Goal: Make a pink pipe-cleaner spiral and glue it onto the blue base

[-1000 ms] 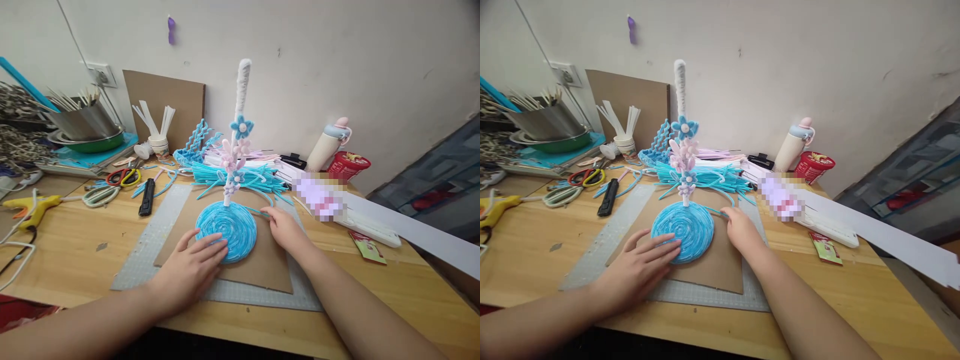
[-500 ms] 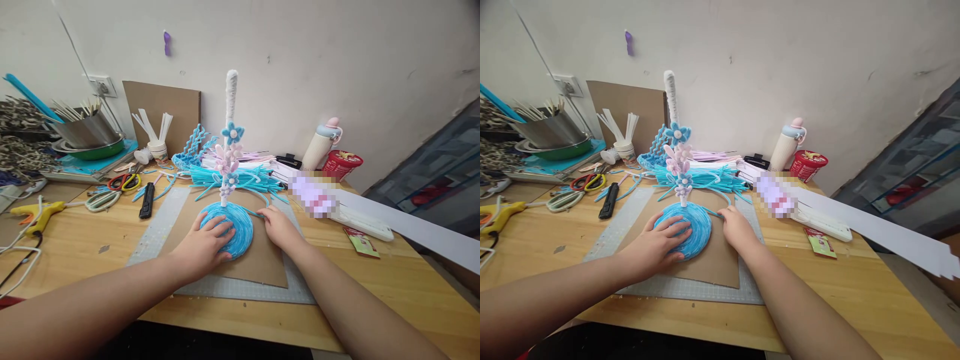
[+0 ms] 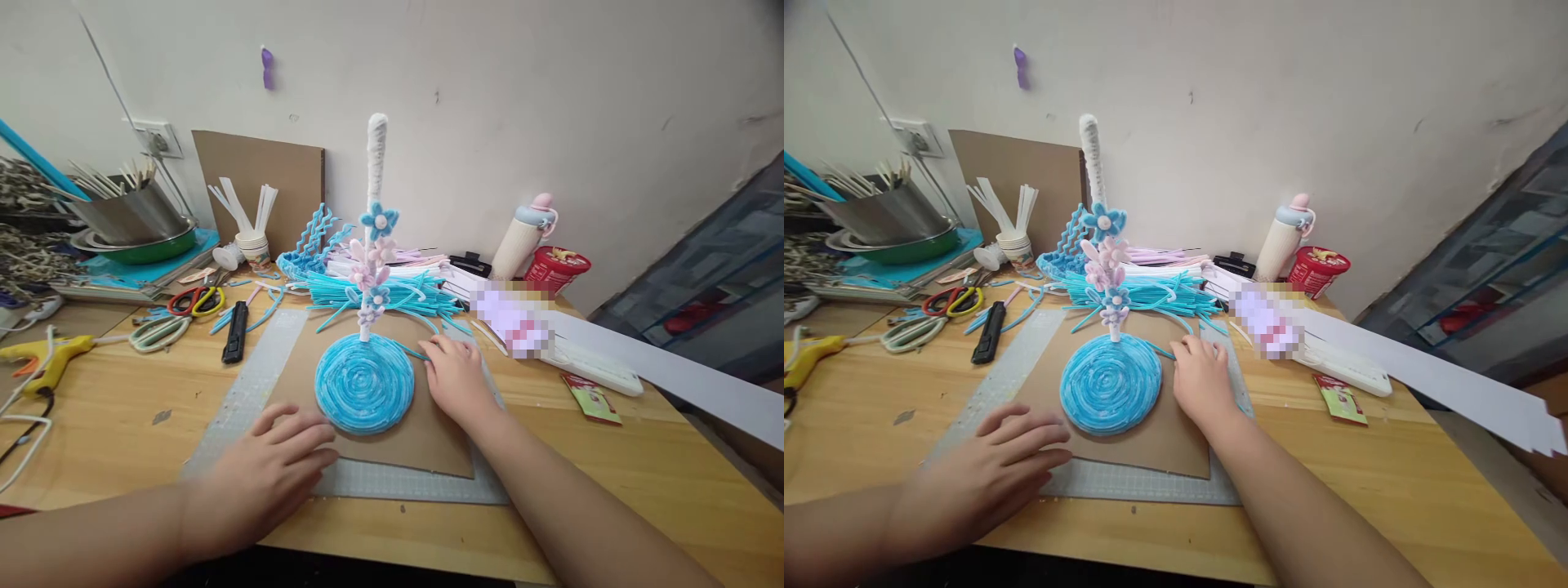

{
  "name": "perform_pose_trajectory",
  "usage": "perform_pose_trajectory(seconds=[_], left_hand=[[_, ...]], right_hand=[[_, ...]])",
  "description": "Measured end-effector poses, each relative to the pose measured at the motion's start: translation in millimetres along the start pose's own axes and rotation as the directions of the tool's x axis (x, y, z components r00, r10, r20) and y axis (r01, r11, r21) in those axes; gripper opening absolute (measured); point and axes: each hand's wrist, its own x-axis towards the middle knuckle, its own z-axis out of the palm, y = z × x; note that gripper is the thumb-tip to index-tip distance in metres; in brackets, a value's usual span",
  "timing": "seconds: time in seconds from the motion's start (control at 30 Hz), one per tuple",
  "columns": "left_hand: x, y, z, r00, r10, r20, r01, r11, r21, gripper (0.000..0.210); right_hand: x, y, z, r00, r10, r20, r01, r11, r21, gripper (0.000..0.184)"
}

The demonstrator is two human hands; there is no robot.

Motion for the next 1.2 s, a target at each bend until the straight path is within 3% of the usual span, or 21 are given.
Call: perform_pose_trajectory(seconds=[0.1, 0.17, 0.3, 0.37, 0.5, 0.67, 0.9, 0.97, 1.13, 1.2], left_hand=[[-3.8, -12.5, 0.6, 0.977, -0.215, 0.002, 0.215, 0.975, 0.062, 0.037], [5.9, -23.4, 7.0, 0.921, -0.39, -0.005, 0.389, 0.917, 0.093, 0.046], [36.0, -47.2, 21.8, 0.755, -0.655, 0.029, 0.655, 0.755, 0.01, 0.042], [48.8, -56.9, 26.3, 0.718, -0.688, 0.107, 0.696, 0.706, -0.13, 0.035], [61.4, -68.4, 28.3, 0.693, -0.708, 0.135, 0.711, 0.641, -0.29, 0.031], [57.1, -74.1, 28.1, 0.685, -0.72, 0.113, 0.689, 0.589, -0.422, 0.03], [47.0, -71.3, 31.0, 0.642, -0.747, 0.173, 0.627, 0.381, -0.679, 0.028], [47.1, -68.5, 31.8, 0.639, -0.742, 0.204, 0.58, 0.291, -0.761, 0.03], [54.0, -67.4, 28.0, 0.563, -0.726, 0.395, 0.448, -0.134, -0.884, 0.054], [57.5, -70.7, 24.0, 0.542, -0.68, 0.495, 0.432, -0.279, -0.857, 0.049]], right_hand=[[-4.6, -14.3, -8.8, 0.995, -0.092, -0.042, 0.097, 0.988, 0.123, 0.032], [-9.5, -24.6, -13.6, 0.975, -0.22, 0.005, 0.215, 0.954, 0.207, 0.033], [-20.3, -39.9, -11.7, 0.844, -0.498, 0.2, 0.457, 0.862, 0.22, 0.056], [-23.7, -42.5, -4.7, 0.804, -0.545, 0.239, 0.511, 0.838, 0.191, 0.065], [-25.1, -40.5, 6.5, 0.762, -0.623, 0.18, 0.611, 0.782, 0.121, 0.058], [-20.0, -34.9, -2.3, 0.679, -0.731, 0.073, 0.719, 0.682, 0.137, 0.04], [-11.9, -27.3, -12.0, 0.662, -0.731, -0.163, 0.733, 0.588, 0.343, 0.038], [-11.8, -27.9, -12.9, 0.675, -0.706, -0.213, 0.721, 0.573, 0.389, 0.041], [-12.3, -33.5, -16.9, 0.714, -0.633, -0.3, 0.691, 0.566, 0.45, 0.044], [-11.7, -35.2, -17.6, 0.723, -0.602, -0.339, 0.685, 0.562, 0.463, 0.044]])
